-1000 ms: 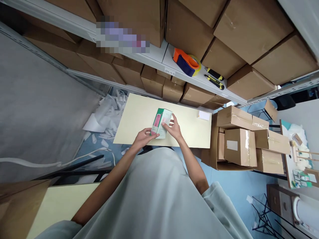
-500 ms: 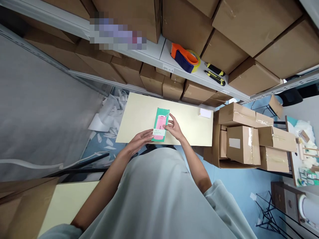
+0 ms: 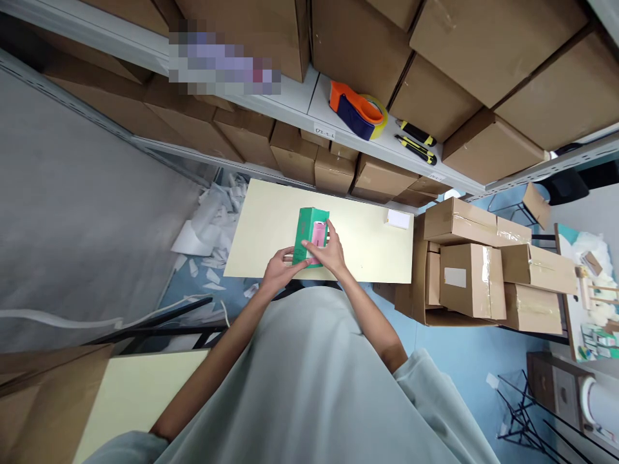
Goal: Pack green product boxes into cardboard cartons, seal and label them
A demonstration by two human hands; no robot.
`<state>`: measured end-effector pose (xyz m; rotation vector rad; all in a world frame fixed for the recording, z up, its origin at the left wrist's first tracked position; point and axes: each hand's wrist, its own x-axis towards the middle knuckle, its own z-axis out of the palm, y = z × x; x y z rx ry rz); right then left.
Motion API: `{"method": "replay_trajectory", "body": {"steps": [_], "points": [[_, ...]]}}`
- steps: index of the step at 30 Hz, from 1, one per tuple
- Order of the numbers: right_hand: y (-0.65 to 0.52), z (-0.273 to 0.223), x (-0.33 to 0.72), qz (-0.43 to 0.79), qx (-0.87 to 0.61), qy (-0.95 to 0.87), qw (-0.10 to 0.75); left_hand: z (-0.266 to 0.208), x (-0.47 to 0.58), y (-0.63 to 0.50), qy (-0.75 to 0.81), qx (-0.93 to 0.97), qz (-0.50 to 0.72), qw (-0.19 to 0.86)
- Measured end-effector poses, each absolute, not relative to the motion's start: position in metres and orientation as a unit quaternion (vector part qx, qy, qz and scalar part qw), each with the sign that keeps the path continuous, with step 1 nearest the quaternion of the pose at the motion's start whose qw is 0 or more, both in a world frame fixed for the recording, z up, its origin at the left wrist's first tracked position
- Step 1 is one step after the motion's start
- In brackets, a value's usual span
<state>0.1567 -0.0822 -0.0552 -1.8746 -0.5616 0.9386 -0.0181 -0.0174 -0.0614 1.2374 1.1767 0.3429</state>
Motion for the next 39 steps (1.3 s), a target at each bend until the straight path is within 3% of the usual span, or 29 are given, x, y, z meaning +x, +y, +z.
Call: {"method": "replay_trajectory", "body": {"steps": [3,9,14,30,39], "points": [[-0.082,-0.059,0.155,0.377,-0.76,-0.217,0.483,-0.062,-0.016,-0.022,0.497,0.568,0.174,0.633],[-0.097,-0.056,0.169,0.468,-0.656,-0.202,0.557,-0.058,-0.04,-0.008,0.435,0.452,0.1,0.772],[-0.104,-0.05,0.169,0.494,-0.621,-0.226,0.565,-0.052,-0.046,-0.001,0.363,0.421,0.038,0.83],[-0.082,-0.069,0.156,0.392,-0.749,-0.187,0.5,-0.066,-0.025,-0.023,0.497,0.542,0.159,0.659],[-0.109,-0.066,0.168,0.5,-0.641,-0.169,0.558,-0.063,-0.055,0.002,0.391,0.362,0.037,0.845]]}}
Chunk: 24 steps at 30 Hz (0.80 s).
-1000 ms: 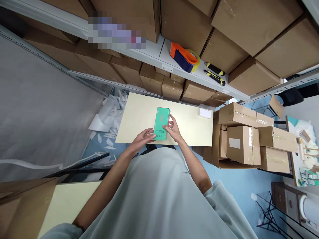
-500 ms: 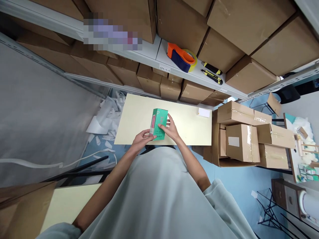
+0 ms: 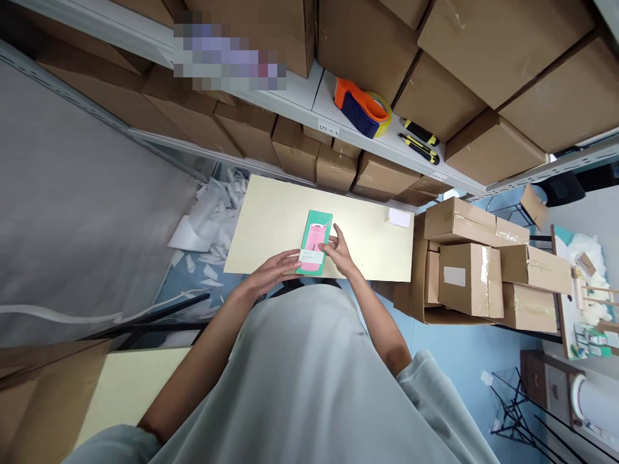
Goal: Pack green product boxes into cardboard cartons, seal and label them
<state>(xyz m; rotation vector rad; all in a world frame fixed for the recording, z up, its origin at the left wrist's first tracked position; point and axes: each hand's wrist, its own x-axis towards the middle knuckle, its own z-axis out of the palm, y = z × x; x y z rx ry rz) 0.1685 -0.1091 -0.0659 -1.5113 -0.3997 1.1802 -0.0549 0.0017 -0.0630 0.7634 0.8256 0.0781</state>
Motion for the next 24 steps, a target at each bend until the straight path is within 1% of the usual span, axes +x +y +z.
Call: {"method": "replay_trajectory", "body": {"steps": [4,6,9,13,16,18,20,22,24], "points": [[-0.109,-0.068,0.164,0.515,-0.628,-0.19,0.551,-0.06,-0.055,0.002,0.362,0.357,0.012,0.861],[-0.105,-0.069,0.163,0.511,-0.639,-0.196,0.54,-0.06,-0.053,-0.001,0.374,0.359,0.022,0.855],[-0.096,-0.068,0.163,0.469,-0.685,-0.206,0.518,-0.061,-0.049,-0.004,0.421,0.372,0.049,0.826],[-0.084,-0.063,0.16,0.41,-0.747,-0.239,0.466,-0.066,-0.041,-0.011,0.486,0.424,0.084,0.76],[-0.077,-0.06,0.157,0.389,-0.77,-0.263,0.431,-0.068,-0.033,-0.018,0.531,0.51,0.117,0.667],[-0.075,-0.06,0.157,0.387,-0.77,-0.27,0.43,-0.067,-0.032,-0.02,0.54,0.554,0.138,0.618],[-0.075,-0.06,0.16,0.398,-0.753,-0.271,0.448,-0.065,-0.036,-0.018,0.521,0.547,0.145,0.639],[-0.078,-0.06,0.165,0.426,-0.723,-0.263,0.476,-0.063,-0.044,-0.012,0.486,0.487,0.124,0.715],[-0.082,-0.058,0.17,0.463,-0.686,-0.249,0.503,-0.062,-0.053,-0.004,0.445,0.412,0.078,0.791]]}}
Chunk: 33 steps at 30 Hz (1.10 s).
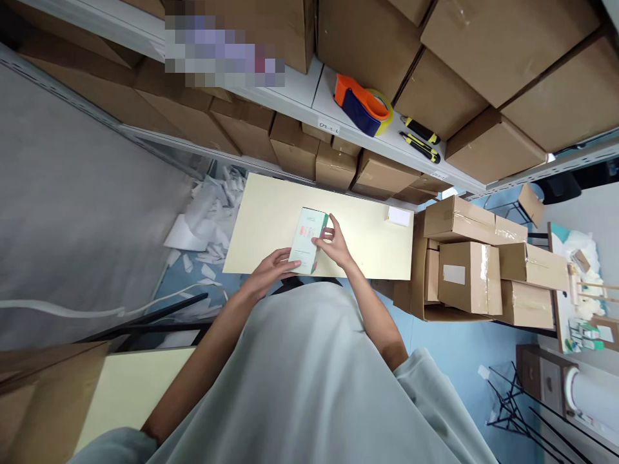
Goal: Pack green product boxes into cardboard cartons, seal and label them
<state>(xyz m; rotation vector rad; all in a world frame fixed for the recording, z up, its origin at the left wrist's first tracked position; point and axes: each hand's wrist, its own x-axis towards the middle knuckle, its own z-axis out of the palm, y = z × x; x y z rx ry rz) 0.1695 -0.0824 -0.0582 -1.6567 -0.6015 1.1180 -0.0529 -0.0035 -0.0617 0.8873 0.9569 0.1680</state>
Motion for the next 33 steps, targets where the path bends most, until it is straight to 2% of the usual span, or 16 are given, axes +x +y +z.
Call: {"method": "replay_trajectory", "body": {"steps": [3,9,13,19,24,33], "points": [[-0.088,-0.055,0.173,0.501,-0.642,-0.238,0.529,-0.061,-0.062,0.006,0.398,0.362,0.021,0.843],[-0.09,-0.04,0.173,0.516,-0.614,-0.28,0.528,-0.062,-0.061,0.008,0.402,0.367,0.012,0.839],[-0.088,-0.023,0.167,0.475,-0.628,-0.343,0.512,-0.067,-0.059,0.013,0.4,0.384,0.011,0.832],[-0.099,0.002,0.152,0.375,-0.665,-0.458,0.455,-0.076,-0.051,0.033,0.418,0.345,0.016,0.84],[-0.118,0.011,0.15,0.293,-0.691,-0.535,0.389,-0.076,-0.044,0.042,0.426,0.334,0.07,0.838],[-0.158,-0.014,0.145,0.298,-0.643,-0.627,0.324,-0.072,-0.033,0.058,0.459,0.344,0.144,0.806]]}}
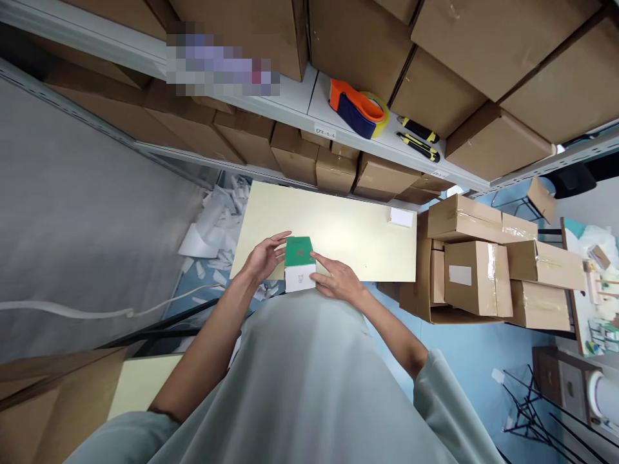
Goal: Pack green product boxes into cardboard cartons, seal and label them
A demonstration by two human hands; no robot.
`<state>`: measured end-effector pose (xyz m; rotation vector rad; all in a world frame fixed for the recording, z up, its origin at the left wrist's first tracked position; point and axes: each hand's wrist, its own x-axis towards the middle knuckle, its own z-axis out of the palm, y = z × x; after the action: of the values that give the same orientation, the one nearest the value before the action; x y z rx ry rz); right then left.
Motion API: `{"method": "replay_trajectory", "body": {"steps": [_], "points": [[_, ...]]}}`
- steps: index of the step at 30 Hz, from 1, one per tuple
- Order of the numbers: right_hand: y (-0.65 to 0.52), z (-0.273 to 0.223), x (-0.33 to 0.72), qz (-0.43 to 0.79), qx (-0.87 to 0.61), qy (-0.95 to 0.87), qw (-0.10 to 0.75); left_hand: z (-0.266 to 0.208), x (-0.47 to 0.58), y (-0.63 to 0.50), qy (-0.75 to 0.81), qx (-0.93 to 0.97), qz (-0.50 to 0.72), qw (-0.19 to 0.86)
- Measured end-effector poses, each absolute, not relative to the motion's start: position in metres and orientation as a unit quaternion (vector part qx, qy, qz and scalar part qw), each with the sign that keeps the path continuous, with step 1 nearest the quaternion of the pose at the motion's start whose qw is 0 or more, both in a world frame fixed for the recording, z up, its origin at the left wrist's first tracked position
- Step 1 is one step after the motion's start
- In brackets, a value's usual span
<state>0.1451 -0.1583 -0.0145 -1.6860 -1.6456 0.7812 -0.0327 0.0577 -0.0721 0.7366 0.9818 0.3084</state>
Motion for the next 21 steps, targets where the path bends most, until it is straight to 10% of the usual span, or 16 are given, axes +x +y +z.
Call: {"method": "replay_trajectory", "body": {"steps": [21], "points": [[-0.11,0.005,0.18,0.327,-0.735,-0.38,0.457,-0.068,-0.034,0.044,0.492,0.452,0.061,0.742]]}}
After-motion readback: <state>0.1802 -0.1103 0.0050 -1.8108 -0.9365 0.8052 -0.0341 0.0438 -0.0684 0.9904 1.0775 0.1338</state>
